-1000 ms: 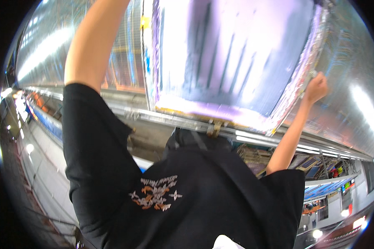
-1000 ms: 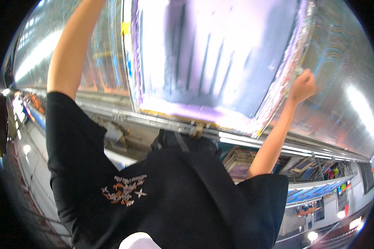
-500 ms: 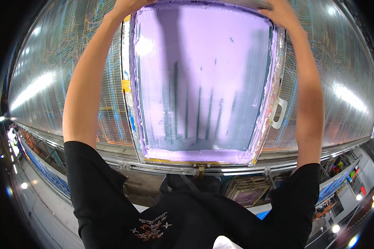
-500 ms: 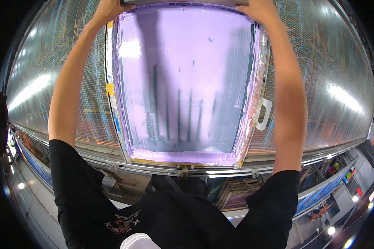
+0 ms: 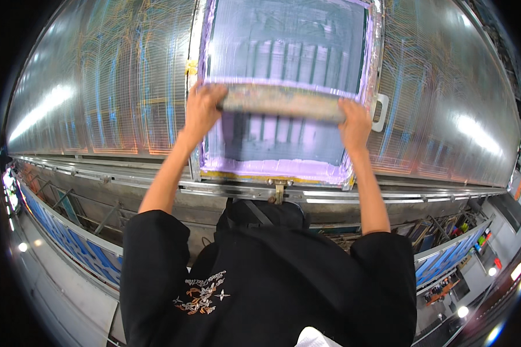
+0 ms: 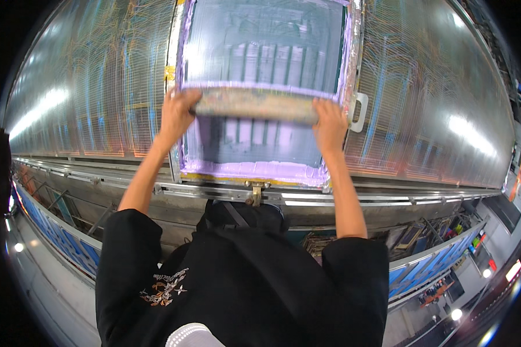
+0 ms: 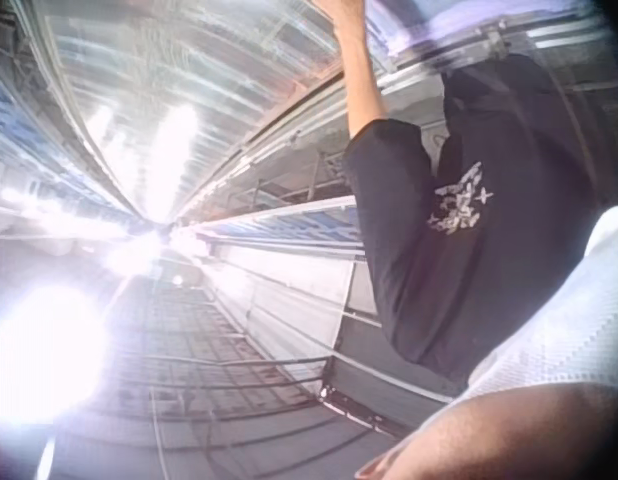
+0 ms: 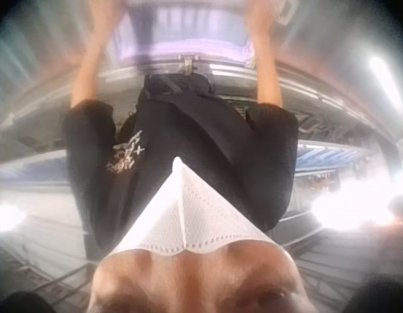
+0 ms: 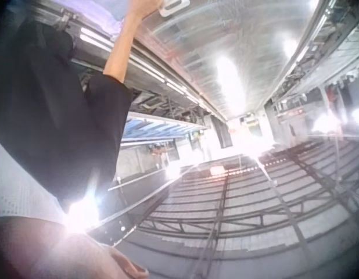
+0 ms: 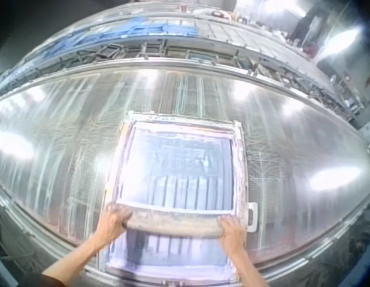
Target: The person performs screen printing by repeatedly pulling a squeegee across a screen frame filled with purple ink to transfer ink onto a substrate. The person briefly handles a cardboard template and repositions the screen frame before continuing the printing strokes.
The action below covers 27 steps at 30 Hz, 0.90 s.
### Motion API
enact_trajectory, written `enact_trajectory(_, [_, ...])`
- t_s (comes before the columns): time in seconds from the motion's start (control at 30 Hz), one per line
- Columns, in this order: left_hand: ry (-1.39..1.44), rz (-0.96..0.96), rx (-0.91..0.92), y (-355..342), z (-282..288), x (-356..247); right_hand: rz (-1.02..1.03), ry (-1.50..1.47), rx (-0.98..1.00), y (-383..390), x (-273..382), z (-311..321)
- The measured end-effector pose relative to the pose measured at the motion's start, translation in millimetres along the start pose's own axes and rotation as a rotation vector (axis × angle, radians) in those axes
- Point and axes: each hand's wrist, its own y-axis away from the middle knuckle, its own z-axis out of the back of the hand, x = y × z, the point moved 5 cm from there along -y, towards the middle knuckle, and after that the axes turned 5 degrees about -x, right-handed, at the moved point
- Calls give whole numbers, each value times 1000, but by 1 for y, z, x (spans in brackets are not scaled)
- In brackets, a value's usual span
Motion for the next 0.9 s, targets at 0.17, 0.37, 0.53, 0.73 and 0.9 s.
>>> enact_trajectory(0.17, [41, 92, 175, 170, 27, -68, -45, 7, 60, 182, 48, 3])
enact_trajectory(0.37, [51, 88, 237, 208, 38, -88, -76, -60, 76, 230, 57, 8])
enact_trajectory(0.53, [5, 180, 331, 163, 33, -77, -105, -326, 418, 143, 25, 36])
enact_trajectory(0.73, [-67, 339, 309, 176, 26, -69, -643, -317, -353, 13, -112, 17])
enact_trajectory(0.9, [4, 356, 192, 184, 38, -83, -845, -368, -468, -3, -153, -8])
